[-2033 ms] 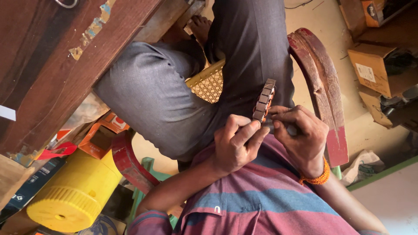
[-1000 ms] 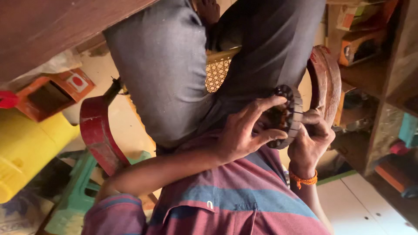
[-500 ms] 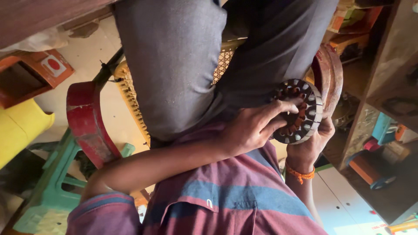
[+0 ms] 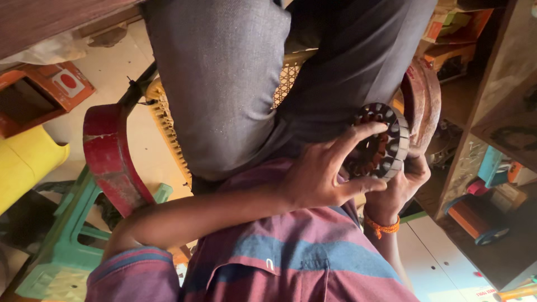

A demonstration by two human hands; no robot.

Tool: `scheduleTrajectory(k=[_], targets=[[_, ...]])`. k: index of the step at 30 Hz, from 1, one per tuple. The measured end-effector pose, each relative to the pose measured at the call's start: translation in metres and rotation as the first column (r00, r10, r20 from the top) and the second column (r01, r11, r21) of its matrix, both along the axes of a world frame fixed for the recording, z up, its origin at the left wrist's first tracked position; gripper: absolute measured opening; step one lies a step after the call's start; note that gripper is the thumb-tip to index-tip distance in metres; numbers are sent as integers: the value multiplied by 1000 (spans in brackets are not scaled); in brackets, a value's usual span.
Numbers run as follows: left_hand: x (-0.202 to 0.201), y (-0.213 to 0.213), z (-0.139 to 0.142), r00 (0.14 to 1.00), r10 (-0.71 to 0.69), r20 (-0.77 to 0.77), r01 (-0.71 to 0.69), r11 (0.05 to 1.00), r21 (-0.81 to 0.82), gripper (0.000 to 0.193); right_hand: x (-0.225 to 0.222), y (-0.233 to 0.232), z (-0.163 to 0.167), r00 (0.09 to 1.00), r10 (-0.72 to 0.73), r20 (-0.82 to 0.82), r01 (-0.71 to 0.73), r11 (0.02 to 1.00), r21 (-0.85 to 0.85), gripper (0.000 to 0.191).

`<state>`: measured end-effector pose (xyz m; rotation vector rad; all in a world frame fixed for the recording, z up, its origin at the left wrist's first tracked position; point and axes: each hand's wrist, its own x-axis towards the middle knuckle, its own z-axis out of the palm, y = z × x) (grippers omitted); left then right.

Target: The person sits and inserts copper wire coils into the slots of a motor stator, pressing each coil into place by hand while turning the stator. They then move the stator to a workbench and continue seating the windings around the ring, briefly picking up scissors near the end.

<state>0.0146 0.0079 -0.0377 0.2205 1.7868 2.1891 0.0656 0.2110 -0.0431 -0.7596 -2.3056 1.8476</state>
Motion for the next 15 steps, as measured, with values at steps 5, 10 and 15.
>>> scheduleTrajectory(k=[5, 10, 15], targets=[[-3, 1, 4, 991, 30, -132, -39, 998, -59, 93, -5, -4, 4, 1000, 26, -4, -26, 998, -54, 13], [-9, -6, 6, 989, 71, -130, -102, 963, -250, 65, -16, -9, 14, 999, -9, -42, -14, 858, -514, 25], [-13, -16, 3, 973, -35, -227, -46, 938, -342, 45, -21, -23, 19, 998, 65, 18, -35, 725, -688, 22]])
